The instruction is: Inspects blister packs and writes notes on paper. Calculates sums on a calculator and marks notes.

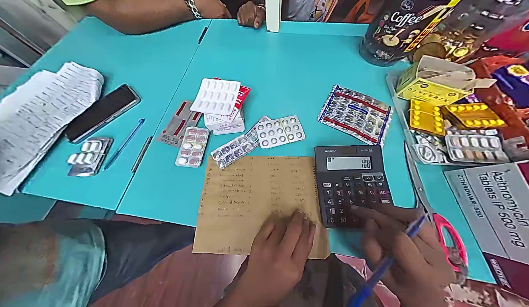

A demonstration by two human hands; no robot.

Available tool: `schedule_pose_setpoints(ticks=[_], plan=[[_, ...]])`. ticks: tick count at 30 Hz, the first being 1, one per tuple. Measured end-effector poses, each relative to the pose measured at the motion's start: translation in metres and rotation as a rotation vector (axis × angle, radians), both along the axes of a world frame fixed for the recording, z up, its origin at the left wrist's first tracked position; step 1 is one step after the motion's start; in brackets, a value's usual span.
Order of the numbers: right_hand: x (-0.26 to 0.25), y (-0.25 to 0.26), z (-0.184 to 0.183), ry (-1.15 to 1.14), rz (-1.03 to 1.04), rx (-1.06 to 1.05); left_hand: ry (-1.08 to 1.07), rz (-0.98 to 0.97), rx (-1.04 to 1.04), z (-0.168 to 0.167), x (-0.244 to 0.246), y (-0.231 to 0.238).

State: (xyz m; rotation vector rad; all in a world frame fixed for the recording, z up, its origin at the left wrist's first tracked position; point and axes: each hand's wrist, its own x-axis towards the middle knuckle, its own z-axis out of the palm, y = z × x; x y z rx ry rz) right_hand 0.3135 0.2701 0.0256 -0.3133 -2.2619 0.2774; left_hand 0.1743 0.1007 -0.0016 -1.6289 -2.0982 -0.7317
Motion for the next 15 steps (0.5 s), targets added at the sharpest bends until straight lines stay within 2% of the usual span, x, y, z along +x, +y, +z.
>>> schedule_pose_setpoints(ticks=[15], plan=[[0.031, -0.003, -0.012, 0.03, -0.089, -0.018, 0.03, -0.031, 0.009, 0.003, 0.0, -0.007]])
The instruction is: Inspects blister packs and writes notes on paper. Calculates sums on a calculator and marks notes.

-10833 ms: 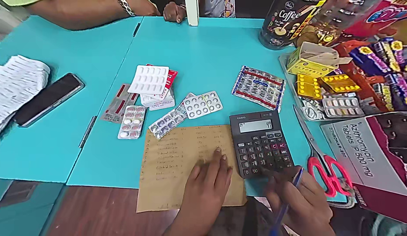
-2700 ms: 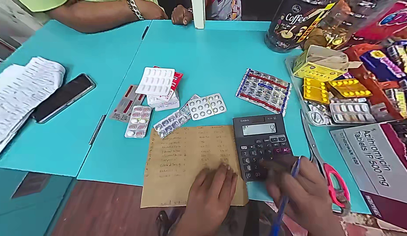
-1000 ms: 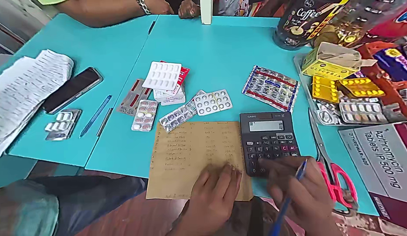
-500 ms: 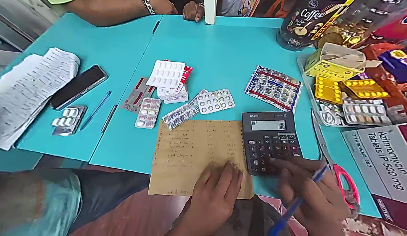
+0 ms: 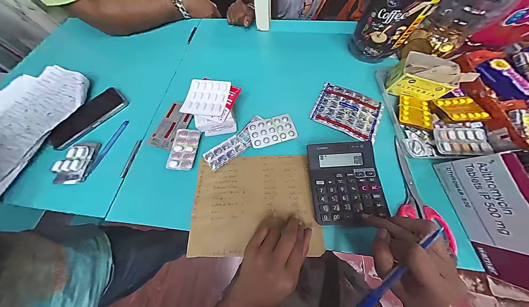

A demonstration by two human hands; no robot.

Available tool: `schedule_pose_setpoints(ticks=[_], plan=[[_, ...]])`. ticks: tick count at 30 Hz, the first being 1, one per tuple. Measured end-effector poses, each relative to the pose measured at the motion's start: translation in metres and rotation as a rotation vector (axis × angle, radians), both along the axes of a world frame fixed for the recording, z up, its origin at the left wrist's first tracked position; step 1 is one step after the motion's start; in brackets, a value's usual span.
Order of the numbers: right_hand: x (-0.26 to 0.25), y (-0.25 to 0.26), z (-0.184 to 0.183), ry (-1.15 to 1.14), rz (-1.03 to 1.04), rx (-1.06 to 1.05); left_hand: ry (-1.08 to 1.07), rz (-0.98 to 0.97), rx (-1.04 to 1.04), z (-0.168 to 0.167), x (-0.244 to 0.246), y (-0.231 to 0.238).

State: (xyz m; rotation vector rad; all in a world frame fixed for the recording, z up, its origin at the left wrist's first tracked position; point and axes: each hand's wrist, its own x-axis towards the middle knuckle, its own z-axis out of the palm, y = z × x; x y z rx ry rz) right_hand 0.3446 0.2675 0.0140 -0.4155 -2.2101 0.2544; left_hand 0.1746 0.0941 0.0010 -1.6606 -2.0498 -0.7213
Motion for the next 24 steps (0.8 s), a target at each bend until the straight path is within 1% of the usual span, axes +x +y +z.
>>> schedule_pose_setpoints(ticks=[3, 8, 12, 16, 18, 21, 24], plan=[[0.002, 0.001, 0.002, 0.014, -0.022, 0.002, -0.014, 0.001, 0.003, 0.001, 0.0, 0.001], [-0.004, 0.006, 0.005, -0.139, 0.012, 0.056, -0.013, -0.005, 0.001, 0.0, 0.0, 0.0], [-0.018, 0.003, 0.011, -0.097, 0.131, 0.037, -0.007, -0.009, 0.006, -0.001, 0.0, 0.001], [-0.042, 0.0, 0.007, -0.194, 0.23, 0.025, -0.02, -0.009, 0.007, -0.001, 0.0, 0.0], [-0.043, 0.0, 0.008, -0.199, 0.231, 0.027, -0.019, -0.007, 0.003, -0.001, 0.0, 0.0], [-0.03, 0.0, 0.009, -0.118, 0.149, 0.015, -0.023, -0.003, -0.007, -0.001, 0.0, -0.001], [-0.022, 0.005, 0.006, -0.153, 0.11, 0.027, -0.025, 0.003, 0.007, -0.002, 0.001, 0.0]])
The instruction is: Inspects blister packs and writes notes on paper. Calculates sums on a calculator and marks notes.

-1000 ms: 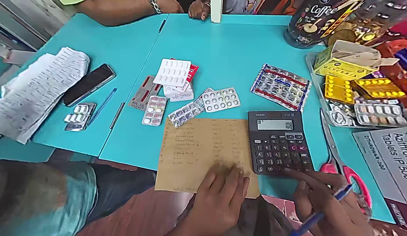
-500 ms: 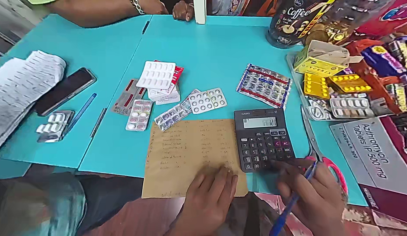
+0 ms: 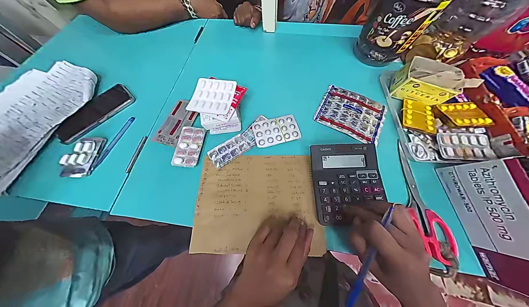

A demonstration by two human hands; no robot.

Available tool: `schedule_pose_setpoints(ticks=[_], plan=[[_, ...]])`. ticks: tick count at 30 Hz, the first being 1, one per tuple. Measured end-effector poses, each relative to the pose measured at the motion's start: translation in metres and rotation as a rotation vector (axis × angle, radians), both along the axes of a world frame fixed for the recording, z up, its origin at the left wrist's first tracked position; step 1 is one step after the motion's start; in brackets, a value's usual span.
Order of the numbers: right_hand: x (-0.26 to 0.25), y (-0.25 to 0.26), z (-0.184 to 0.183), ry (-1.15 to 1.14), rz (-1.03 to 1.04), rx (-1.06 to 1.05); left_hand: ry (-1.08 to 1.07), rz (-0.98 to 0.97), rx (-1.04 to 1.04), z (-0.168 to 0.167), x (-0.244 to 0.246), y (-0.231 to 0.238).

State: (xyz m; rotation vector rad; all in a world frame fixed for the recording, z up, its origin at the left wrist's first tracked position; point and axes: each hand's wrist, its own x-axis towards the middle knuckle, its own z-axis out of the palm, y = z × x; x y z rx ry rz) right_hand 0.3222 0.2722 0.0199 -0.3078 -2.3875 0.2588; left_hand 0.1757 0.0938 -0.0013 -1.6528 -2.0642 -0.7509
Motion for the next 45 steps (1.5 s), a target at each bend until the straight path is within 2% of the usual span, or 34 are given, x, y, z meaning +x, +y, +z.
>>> schedule_pose_setpoints(ticks=[7, 13, 26, 31, 35, 38, 45], plan=[[-0.015, 0.011, 0.007, -0.062, -0.068, 0.012, 0.003, 0.004, -0.004, 0.001, 0.0, 0.001], [-0.001, 0.001, 0.002, 0.07, -0.024, -0.005, -0.006, 0.007, -0.003, 0.001, 0.0, 0.0], [0.016, -0.013, -0.008, 0.152, -0.025, -0.036, -0.033, 0.0, 0.012, 0.0, 0.0, 0.002], [0.012, -0.008, -0.005, 0.032, 0.007, -0.004, -0.026, -0.005, 0.007, -0.001, -0.001, 0.001], [0.004, -0.002, 0.003, 0.068, -0.025, 0.007, -0.028, -0.002, 0.012, 0.0, -0.001, 0.002], [-0.005, 0.004, 0.002, 0.0, -0.034, -0.003, -0.031, -0.007, 0.009, 0.0, -0.001, 0.001], [-0.007, -0.004, 0.003, -0.03, 0.066, 0.007, -0.04, -0.021, 0.008, -0.002, -0.002, 0.001]])
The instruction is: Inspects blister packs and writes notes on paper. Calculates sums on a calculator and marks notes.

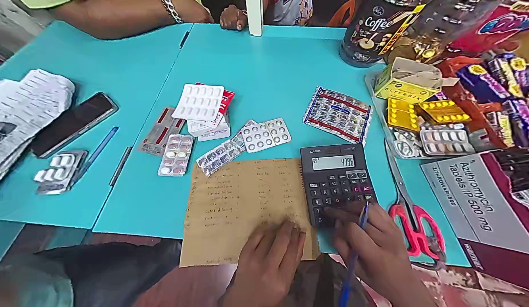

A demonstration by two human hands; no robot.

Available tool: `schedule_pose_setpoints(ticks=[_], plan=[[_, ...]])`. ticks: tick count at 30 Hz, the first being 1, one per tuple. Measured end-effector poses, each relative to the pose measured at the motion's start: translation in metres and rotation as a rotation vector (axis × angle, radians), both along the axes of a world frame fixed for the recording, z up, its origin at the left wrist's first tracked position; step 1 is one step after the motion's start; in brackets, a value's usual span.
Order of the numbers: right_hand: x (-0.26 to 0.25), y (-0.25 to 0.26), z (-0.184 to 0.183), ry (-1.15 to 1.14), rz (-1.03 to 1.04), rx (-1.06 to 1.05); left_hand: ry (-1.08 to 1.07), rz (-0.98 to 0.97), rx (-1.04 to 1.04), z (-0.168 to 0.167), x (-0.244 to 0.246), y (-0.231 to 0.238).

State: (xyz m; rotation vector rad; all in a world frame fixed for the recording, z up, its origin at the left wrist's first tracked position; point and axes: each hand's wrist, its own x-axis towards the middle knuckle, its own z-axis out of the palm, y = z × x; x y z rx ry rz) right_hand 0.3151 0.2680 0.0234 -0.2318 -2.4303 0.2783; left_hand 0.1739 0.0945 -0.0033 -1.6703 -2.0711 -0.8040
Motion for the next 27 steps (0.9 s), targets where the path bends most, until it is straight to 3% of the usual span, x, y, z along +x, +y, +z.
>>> schedule_pose_setpoints(ticks=[8, 27], plan=[[0.017, -0.005, -0.002, 0.159, -0.121, -0.083, 0.012, 0.014, -0.014, 0.002, 0.0, 0.0], [0.021, -0.006, -0.006, 0.177, -0.128, -0.075, 0.084, -0.006, -0.006, 0.005, 0.002, -0.006]])
